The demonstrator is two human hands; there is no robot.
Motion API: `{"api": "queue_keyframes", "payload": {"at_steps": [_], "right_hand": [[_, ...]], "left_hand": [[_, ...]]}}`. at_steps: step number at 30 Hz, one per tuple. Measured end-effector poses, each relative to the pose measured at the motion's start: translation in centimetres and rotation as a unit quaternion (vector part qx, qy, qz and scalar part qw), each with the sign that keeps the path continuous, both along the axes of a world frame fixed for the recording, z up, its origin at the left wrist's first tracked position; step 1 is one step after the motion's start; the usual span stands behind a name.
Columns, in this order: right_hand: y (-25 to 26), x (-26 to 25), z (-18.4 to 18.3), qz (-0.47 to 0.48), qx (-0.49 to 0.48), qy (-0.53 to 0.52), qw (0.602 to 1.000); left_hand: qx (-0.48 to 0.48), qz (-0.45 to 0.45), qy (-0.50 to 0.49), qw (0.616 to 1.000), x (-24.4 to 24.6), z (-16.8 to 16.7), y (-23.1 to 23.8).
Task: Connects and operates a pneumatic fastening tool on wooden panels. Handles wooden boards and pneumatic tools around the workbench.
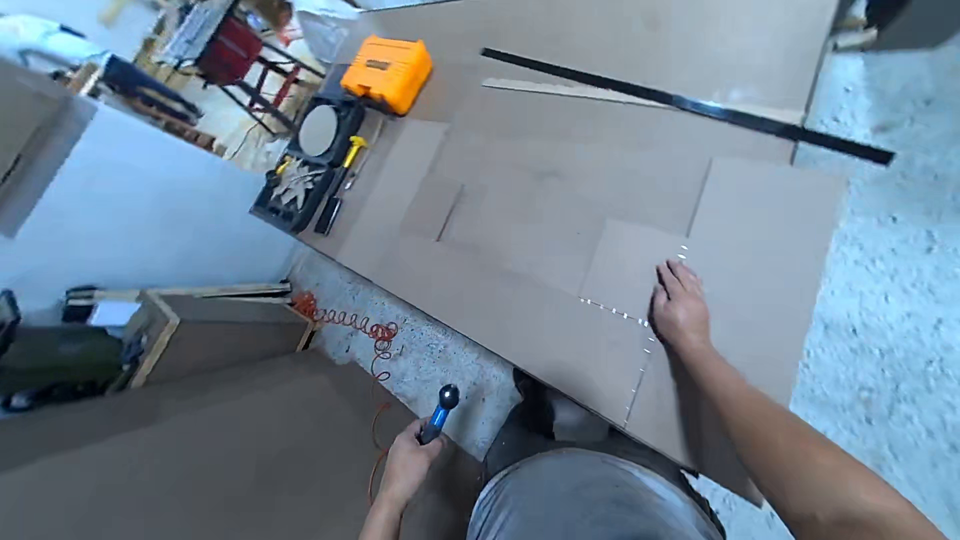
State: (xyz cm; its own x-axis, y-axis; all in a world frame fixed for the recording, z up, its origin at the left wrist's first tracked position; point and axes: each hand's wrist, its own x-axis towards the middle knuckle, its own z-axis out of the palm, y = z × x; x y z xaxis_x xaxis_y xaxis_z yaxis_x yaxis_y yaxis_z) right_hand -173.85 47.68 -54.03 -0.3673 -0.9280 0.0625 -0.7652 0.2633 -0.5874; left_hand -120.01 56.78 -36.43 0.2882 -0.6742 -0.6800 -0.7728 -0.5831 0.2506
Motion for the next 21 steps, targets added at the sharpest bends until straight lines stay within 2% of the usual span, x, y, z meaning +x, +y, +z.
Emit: {"api": "queue_keyframes", "payload": {"at_steps": [3, 5, 9, 12, 14, 16, 18, 21], "right_hand": [[-0.3, -0.1, -0.1, 0.011, 0.003, 0.040, 0.999], [-0.5, 0.1, -0.1, 0.015, 0.021, 0.063, 0.998], [-0.9, 3.3, 1.4, -0.045, 0.107, 0.071, 0.991], [-1.8, 9.6, 3.5, -0.115, 0.156, 0.040, 0.980], [-2.1, 15.7, 4.6, -0.132, 0.146, 0.032, 0.980], [-2.4, 22.7, 5.9, -0.078, 0.105, 0.012, 0.991], [-3.4, 30.1, 8.0, 0.027, 0.067, -0.051, 0.996], [-5.4, 40.7, 13.6, 0.226, 0.049, -0.167, 0.958]], "left_hand": [[-0.036, 0.132, 0.086, 0.987, 4.2, -0.5, 0.3], [-0.079, 0.212, 0.198, 0.954, 7.4, -0.2, -0.8], [-0.179, 0.309, 0.441, 0.823, 14.4, 2.6, -4.5], [-0.237, 0.279, 0.584, 0.725, 20.0, 5.4, -6.7], [-0.269, 0.232, 0.655, 0.667, 22.4, 7.6, -8.1], [-0.306, 0.198, 0.705, 0.608, 23.8, 9.3, -9.2], [-0.339, 0.177, 0.742, 0.550, 24.7, 10.5, -10.4], [-0.393, 0.161, 0.748, 0.510, 25.1, 12.3, -11.2]]}}
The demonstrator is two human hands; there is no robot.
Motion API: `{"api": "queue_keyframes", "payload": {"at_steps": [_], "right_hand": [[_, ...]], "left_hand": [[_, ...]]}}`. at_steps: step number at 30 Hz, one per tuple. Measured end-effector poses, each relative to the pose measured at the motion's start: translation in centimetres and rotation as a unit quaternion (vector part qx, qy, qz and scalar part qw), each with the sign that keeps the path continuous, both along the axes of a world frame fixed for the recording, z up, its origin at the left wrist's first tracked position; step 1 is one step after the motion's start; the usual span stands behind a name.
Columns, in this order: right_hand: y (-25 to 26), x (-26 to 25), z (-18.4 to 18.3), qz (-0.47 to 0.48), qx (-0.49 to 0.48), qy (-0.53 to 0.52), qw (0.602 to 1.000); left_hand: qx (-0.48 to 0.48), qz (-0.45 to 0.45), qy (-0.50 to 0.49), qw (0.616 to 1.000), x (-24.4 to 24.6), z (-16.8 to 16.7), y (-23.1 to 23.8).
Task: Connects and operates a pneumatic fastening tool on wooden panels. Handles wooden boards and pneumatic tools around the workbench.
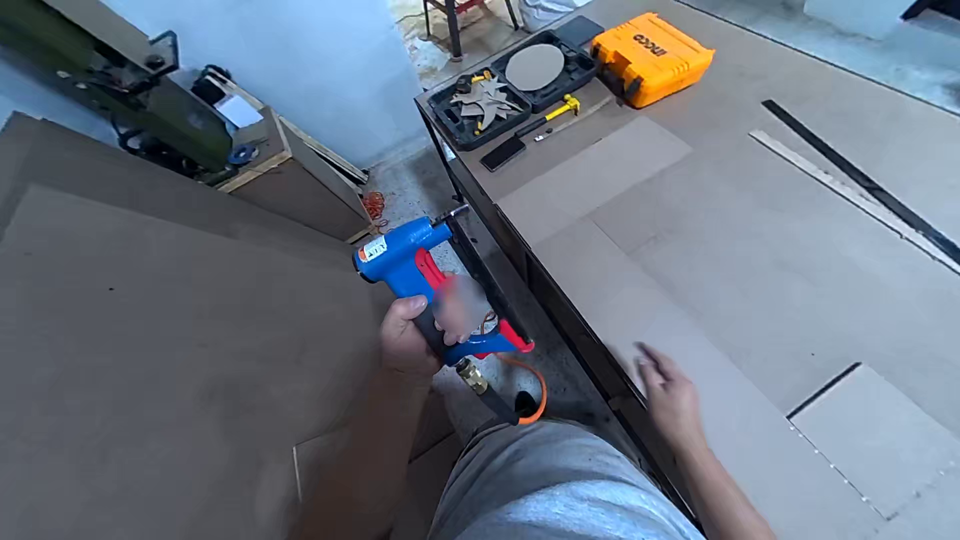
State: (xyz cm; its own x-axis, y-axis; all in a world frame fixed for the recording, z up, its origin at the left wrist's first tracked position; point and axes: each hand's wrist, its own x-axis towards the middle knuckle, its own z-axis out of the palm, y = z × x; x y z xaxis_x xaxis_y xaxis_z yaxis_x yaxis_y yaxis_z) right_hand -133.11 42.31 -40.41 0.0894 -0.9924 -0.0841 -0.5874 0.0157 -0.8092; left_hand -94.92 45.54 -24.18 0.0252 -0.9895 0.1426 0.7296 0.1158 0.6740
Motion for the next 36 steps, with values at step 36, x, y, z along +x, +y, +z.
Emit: {"api": "queue_keyframes", "payload": {"at_steps": [36], "right_hand": [[2.5, 22.0, 13.7, 0.387, -0.018, -0.265, 0.883]], "left_hand": [[0.001, 0.248, 0.021, 0.969, 1.9, 1.9, 1.7]]}}
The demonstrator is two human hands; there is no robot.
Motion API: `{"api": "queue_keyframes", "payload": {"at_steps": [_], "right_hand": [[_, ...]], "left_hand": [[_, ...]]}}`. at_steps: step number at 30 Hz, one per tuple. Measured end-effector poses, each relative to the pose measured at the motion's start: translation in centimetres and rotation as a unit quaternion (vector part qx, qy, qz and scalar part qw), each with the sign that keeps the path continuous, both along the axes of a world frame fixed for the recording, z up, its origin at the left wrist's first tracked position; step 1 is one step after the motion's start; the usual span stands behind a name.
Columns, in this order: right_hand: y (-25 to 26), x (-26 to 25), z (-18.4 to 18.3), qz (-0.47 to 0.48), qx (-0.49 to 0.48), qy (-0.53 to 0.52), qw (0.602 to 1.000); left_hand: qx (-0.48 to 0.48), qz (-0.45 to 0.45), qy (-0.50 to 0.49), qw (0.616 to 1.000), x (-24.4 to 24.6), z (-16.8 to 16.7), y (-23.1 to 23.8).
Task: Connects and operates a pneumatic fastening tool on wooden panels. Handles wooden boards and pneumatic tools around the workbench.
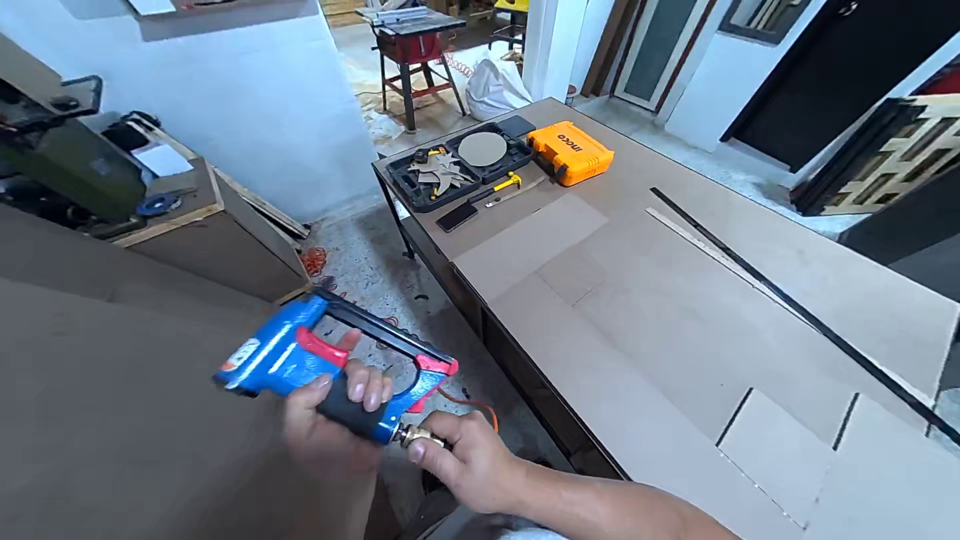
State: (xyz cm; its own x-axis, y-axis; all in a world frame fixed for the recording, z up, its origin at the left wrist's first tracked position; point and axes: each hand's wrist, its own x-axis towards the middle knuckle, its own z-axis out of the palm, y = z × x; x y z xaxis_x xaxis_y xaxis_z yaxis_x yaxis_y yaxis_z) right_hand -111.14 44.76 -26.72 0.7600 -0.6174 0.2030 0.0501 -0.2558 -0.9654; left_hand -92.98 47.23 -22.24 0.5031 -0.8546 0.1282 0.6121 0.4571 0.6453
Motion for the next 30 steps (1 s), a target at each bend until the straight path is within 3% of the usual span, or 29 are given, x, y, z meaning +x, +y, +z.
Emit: {"api": "queue_keyframes", "payload": {"at_steps": [3, 4, 5, 8, 10, 12, 14, 18, 22, 25, 27, 28, 30], "right_hand": [[0.3, 2.5, -0.2, 0.031, 0.194, 0.025, 0.980], [0.2, 3.2, -0.5, 0.018, 0.218, 0.034, 0.975], [0.2, 3.9, -1.1, -0.009, 0.194, 0.049, 0.980], [-0.2, 6.6, -3.9, -0.150, -0.070, 0.102, 0.981], [-0.9, 7.6, -3.8, -0.210, -0.099, 0.112, 0.966], [-1.0, 7.6, -2.9, -0.204, 0.066, 0.065, 0.974], [-1.9, 7.3, -2.5, -0.176, 0.267, -0.027, 0.947], [-6.2, 5.5, -3.6, -0.200, 0.369, -0.078, 0.904], [-10.0, 5.6, -4.3, -0.300, 0.268, -0.014, 0.915], [-13.3, 5.9, -6.7, -0.384, 0.053, 0.093, 0.917], [-14.4, 5.5, -8.3, -0.423, -0.097, 0.195, 0.880], [-13.9, 5.0, -9.2, -0.424, -0.120, 0.240, 0.865], [-12.2, 3.6, -10.4, -0.433, -0.044, 0.293, 0.852]], "left_hand": [[0.064, -0.011, 0.059, 0.996, 2.5, -1.0, -1.5], [0.092, -0.017, 0.078, 0.993, 3.2, -1.4, -2.1], [0.115, -0.029, 0.096, 0.988, 3.9, -1.8, -2.8], [0.118, -0.077, 0.141, 0.980, 6.5, -3.7, -4.6], [0.109, -0.130, 0.145, 0.975, 7.3, -4.3, -6.8], [0.091, -0.202, 0.159, 0.962, 7.1, -4.6, -9.0], [0.070, -0.277, 0.161, 0.945, 6.2, -4.4, -11.7], [0.060, -0.357, 0.150, 0.920, 3.6, -4.5, -18.2], [0.107, -0.366, 0.117, 0.917, 2.2, -5.5, -22.9], [0.162, -0.367, 0.093, 0.911, 1.8, -6.5, -26.4], [0.240, -0.342, 0.074, 0.906, 2.0, -6.4, -29.7], [0.290, -0.321, 0.057, 0.900, 2.2, -6.1, -32.0], [0.360, -0.288, 0.006, 0.887, 2.5, -6.6, -36.9]]}}
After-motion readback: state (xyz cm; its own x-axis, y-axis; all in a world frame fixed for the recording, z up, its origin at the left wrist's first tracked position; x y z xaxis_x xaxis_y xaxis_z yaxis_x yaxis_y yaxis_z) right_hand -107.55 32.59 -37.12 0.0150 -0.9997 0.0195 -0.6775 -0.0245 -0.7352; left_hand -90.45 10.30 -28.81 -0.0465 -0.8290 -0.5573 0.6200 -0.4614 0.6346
